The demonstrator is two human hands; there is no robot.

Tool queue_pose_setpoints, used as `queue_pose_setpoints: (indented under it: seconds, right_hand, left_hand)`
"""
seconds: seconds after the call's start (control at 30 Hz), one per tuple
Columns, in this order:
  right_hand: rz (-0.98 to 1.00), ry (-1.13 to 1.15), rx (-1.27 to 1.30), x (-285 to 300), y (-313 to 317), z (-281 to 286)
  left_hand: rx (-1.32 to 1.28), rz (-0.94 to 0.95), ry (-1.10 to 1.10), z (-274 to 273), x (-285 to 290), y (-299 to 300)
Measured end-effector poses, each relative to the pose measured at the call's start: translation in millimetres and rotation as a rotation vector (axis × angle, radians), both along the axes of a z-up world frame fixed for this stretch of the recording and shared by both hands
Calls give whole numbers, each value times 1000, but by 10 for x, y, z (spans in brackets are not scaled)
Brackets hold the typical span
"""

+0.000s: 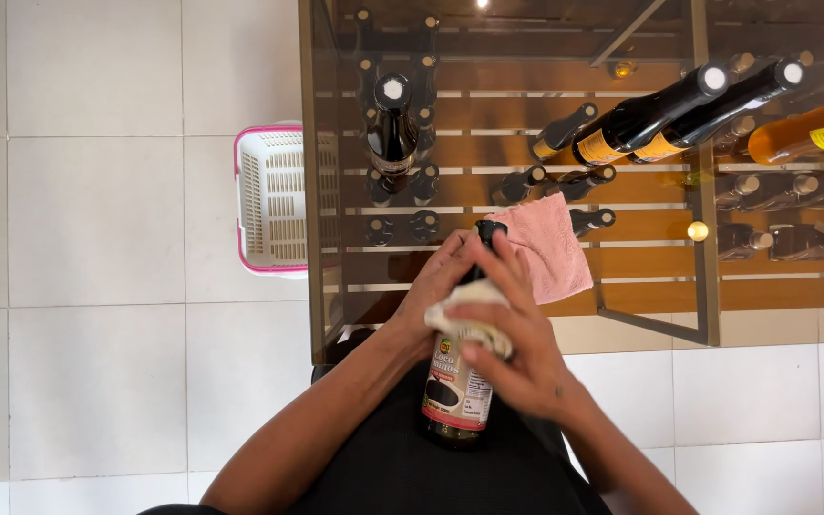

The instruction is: Wiping a glass display shelf and cleaning individual sauce bottles with a cloth.

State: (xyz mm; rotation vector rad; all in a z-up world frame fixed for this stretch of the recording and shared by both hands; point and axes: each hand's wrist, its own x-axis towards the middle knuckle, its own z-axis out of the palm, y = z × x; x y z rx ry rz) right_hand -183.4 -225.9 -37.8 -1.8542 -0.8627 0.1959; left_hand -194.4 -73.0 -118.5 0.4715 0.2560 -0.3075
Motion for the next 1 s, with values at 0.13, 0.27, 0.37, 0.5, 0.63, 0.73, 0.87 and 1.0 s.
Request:
queue_pose_setpoints:
  seconds: [0.13, 0.27, 0.37, 0.5, 0.63, 0.73, 0.87, 1.0]
  right_hand:
    - [185, -42, -55, -257, -194, 91]
    - [410, -52, -24, -266, -198, 64]
    - [416, -113, -24, -142, -87, -19]
    - [81, -156, -40, 196, 117, -142]
    - [-111, 106, 73, 359, 249, -261]
    - [-76, 87, 35, 260, 260, -264]
    - [-2, 103, 25, -10, 118, -97]
    - [173, 46, -33, -177, -24, 120]
  left_hand:
    - [87, -57, 38, 157, 11, 17]
    - [84, -94, 55, 100, -2, 45]
    - [65, -124, 33, 42, -49, 52]
    - [-145, -169, 65, 120, -60, 82]
    - [-259, -90, -11, -101, -147, 75]
    - [-194, -90, -104, -113, -181, 114]
    - [-249, -126, 41, 74, -204, 149]
    - [-161, -32, 2, -85, -197, 164]
